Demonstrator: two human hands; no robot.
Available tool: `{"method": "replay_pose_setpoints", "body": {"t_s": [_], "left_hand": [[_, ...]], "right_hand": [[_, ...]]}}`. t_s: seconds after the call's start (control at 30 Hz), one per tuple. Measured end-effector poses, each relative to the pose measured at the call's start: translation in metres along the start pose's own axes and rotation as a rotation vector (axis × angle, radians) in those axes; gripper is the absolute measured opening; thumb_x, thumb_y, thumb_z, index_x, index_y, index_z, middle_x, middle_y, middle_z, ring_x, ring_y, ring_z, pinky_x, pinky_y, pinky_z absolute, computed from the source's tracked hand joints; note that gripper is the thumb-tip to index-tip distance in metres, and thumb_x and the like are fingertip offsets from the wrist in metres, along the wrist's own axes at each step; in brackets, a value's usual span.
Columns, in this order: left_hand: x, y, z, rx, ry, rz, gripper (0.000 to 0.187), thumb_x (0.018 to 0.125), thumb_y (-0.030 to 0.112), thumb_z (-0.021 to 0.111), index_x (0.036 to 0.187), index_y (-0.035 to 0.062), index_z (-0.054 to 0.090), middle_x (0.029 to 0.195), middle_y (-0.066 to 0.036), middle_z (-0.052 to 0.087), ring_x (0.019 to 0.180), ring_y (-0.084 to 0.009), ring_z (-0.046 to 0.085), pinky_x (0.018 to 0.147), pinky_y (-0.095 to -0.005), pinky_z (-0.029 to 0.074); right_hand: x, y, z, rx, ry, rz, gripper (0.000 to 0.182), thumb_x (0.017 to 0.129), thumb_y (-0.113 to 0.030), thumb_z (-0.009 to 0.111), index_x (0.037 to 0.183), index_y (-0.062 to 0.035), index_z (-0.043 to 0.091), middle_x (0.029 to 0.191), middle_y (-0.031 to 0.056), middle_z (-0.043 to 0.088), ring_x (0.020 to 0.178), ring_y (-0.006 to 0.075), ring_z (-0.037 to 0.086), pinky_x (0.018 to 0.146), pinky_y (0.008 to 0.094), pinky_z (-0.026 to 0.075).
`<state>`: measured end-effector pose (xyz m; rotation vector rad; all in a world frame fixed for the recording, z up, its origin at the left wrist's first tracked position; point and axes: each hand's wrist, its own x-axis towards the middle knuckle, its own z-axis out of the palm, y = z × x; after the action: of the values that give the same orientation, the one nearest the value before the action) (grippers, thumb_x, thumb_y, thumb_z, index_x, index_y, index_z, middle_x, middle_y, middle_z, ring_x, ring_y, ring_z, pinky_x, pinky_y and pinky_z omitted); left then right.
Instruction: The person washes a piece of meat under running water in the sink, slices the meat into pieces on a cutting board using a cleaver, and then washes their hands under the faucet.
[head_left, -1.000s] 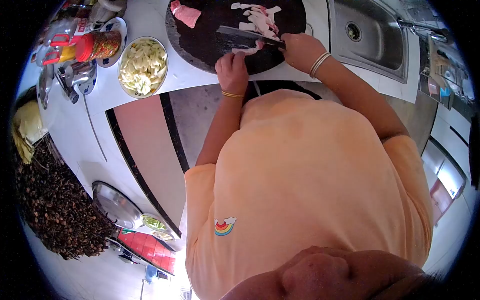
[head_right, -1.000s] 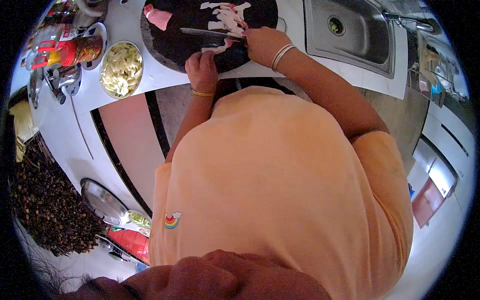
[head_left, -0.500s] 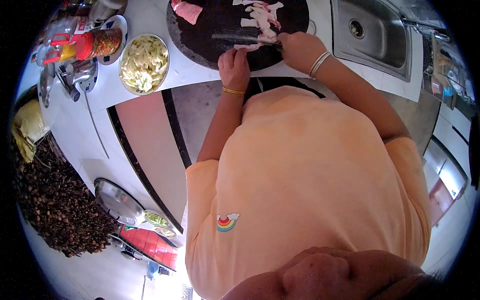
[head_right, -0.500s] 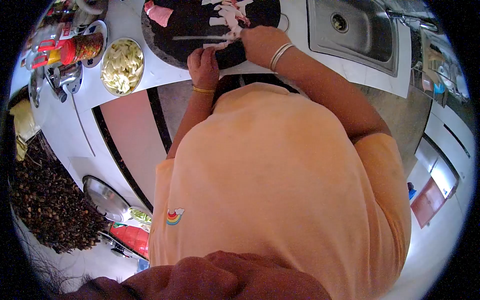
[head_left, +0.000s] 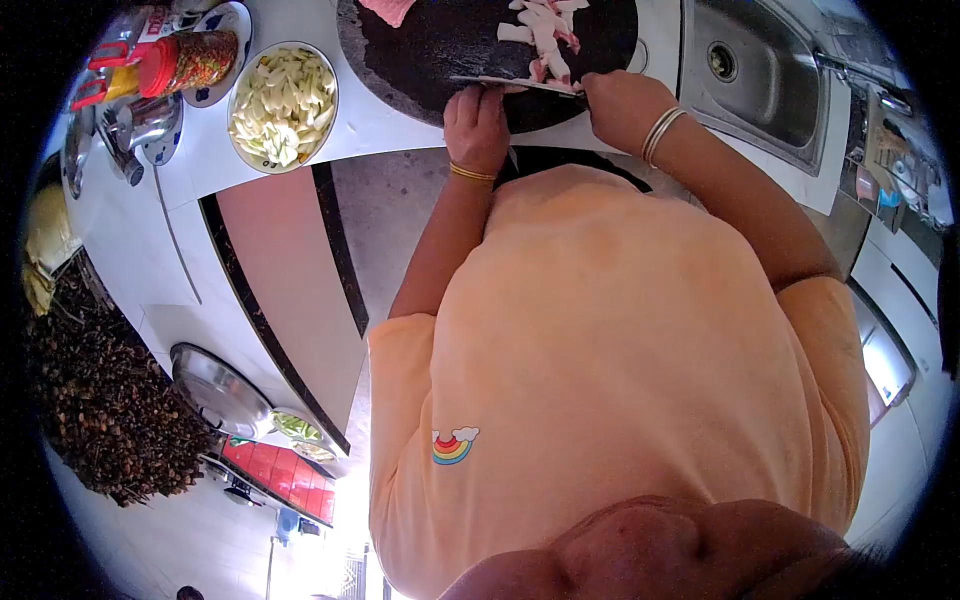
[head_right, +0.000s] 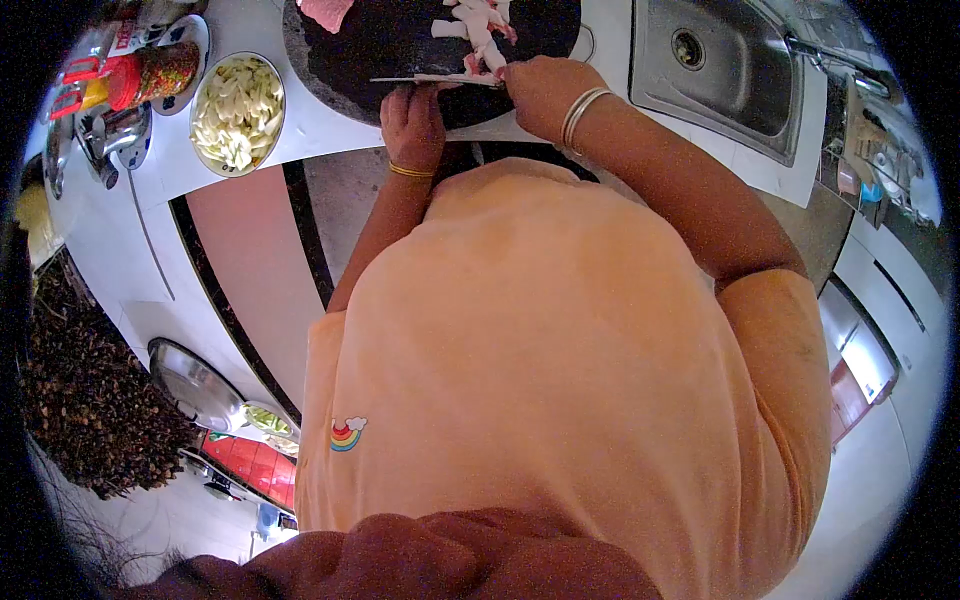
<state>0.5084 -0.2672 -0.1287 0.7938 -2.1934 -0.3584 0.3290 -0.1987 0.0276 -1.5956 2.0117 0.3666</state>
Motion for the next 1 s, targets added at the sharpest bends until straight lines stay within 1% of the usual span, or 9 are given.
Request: {"method": "replay_pose_setpoints", "body": {"t_s": [0.17, 0.23, 0.27, 0.37, 0.5, 0.6, 0.8, 0.93, 1.0], "left_hand": [[0.001, -0.002, 0.002, -0.017, 0.036, 0.005, 0.02, 0.075, 0.003, 0.064, 0.094, 0.0082, 0.065, 0.095, -0.009, 0.058, 0.085, -0.0283, 0.058, 0.077, -0.0391, 0.049], [0.004, -0.002, 0.001, -0.034, 0.026, 0.019, 0.021, 0.074, 0.003, 0.064, 0.094, 0.0082, 0.065, 0.096, -0.009, 0.059, 0.085, -0.0283, 0.058, 0.077, -0.039, 0.048], [0.004, -0.002, -0.002, -0.008, -0.005, 0.013, 0.021, 0.074, 0.003, 0.063, 0.095, 0.0085, 0.065, 0.096, -0.009, 0.059, 0.086, -0.0284, 0.058, 0.078, -0.0392, 0.048], [-0.001, -0.001, 0.001, 0.016, -0.04, 0.022, 0.022, 0.074, 0.003, 0.064, 0.095, 0.0092, 0.065, 0.097, -0.009, 0.059, 0.087, -0.0281, 0.058, 0.079, -0.0395, 0.048], [0.004, -0.002, -0.003, 0.028, -0.012, 0.045, 0.023, 0.073, 0.004, 0.066, 0.095, 0.01, 0.065, 0.098, -0.009, 0.059, 0.087, -0.0275, 0.058, 0.079, -0.0392, 0.047], [0.004, -0.002, 0.0, -0.007, -0.004, 0.05, 0.022, 0.076, 0.003, 0.067, 0.097, 0.008, 0.061, 0.099, -0.011, 0.058, 0.087, -0.0298, 0.057, 0.077, -0.0407, 0.046], [-0.001, -0.004, 0.002, -0.019, 0.014, -0.006, 0.025, 0.077, 0.003, 0.069, 0.099, 0.007, 0.057, 0.097, -0.013, 0.057, 0.087, -0.032, 0.056, 0.076, -0.0429, 0.046], [-0.001, -0.006, 0.004, -0.014, 0.031, -0.005, 0.023, 0.078, 0.004, 0.069, 0.097, 0.0069, 0.057, 0.097, -0.014, 0.056, 0.086, -0.0325, 0.056, 0.075, -0.043, 0.046], [-0.002, -0.007, 0.004, -0.012, 0.029, -0.012, 0.023, 0.078, 0.003, 0.069, 0.097, 0.0067, 0.057, 0.096, -0.014, 0.056, 0.087, -0.0326, 0.056, 0.075, -0.0429, 0.047]], "right_hand": [[0.034, -0.014, 0.013, 0.03, -0.065, -0.082, 0.027, 0.081, -0.01, 0.053, 0.104, -0.0003, 0.061, 0.087, 0.0208, 0.068, 0.082, 0.0356, 0.067, 0.073, 0.045, 0.054], [0.049, -0.029, 0.021, 0.063, 0.01, -0.036, 0.033, 0.079, -0.011, 0.055, 0.11, 0.0012, 0.059, 0.088, 0.0214, 0.068, 0.082, 0.0367, 0.067, 0.074, 0.0458, 0.054], [0.046, -0.03, 0.019, 0.097, 0.027, -0.01, 0.032, 0.083, -0.01, 0.054, 0.111, 0.003, 0.06, 0.096, 0.0218, 0.068, 0.088, 0.034, 0.068, 0.073, 0.0446, 0.055], [0.038, -0.02, 0.015, 0.128, -0.017, -0.036, 0.036, 0.083, -0.012, 0.054, 0.116, 0.001, 0.058, 0.098, 0.0224, 0.067, 0.089, 0.0341, 0.068, 0.073, 0.0451, 0.055], [0.024, 0.016, 0.013, 0.084, -0.09, -0.035, 0.025, 0.08, -0.011, 0.056, 0.1, -0.0004, 0.068, 0.09, 0.0232, 0.068, 0.085, 0.0356, 0.068, 0.076, 0.0449, 0.055], [0.019, 0.027, 0.014, 0.136, 0.005, 0.004, 0.02, 0.084, -0.014, 0.056, 0.093, 0.0011, 0.064, 0.086, 0.0219, 0.067, 0.083, 0.0377, 0.066, 0.075, 0.046, 0.053], [0.006, -0.005, 0.005, 0.084, 0.069, -0.018, 0.018, 0.084, -0.014, 0.054, 0.093, -0.0014, 0.064, 0.084, 0.0214, 0.067, 0.08, 0.0375, 0.066, 0.071, 0.0465, 0.053], [0.005, -0.002, -0.006, 0.051, 0.04, -0.026, 0.018, 0.083, -0.012, 0.053, 0.092, -0.0017, 0.064, 0.084, 0.0214, 0.067, 0.08, 0.0375, 0.066, 0.07, 0.0468, 0.053], [0.001, -0.002, -0.019, 0.01, -0.041, -0.005, 0.018, 0.079, -0.008, 0.059, 0.094, -0.0006, 0.067, 0.09, 0.0227, 0.068, 0.085, 0.0348, 0.068, 0.075, 0.0442, 0.055]]}}
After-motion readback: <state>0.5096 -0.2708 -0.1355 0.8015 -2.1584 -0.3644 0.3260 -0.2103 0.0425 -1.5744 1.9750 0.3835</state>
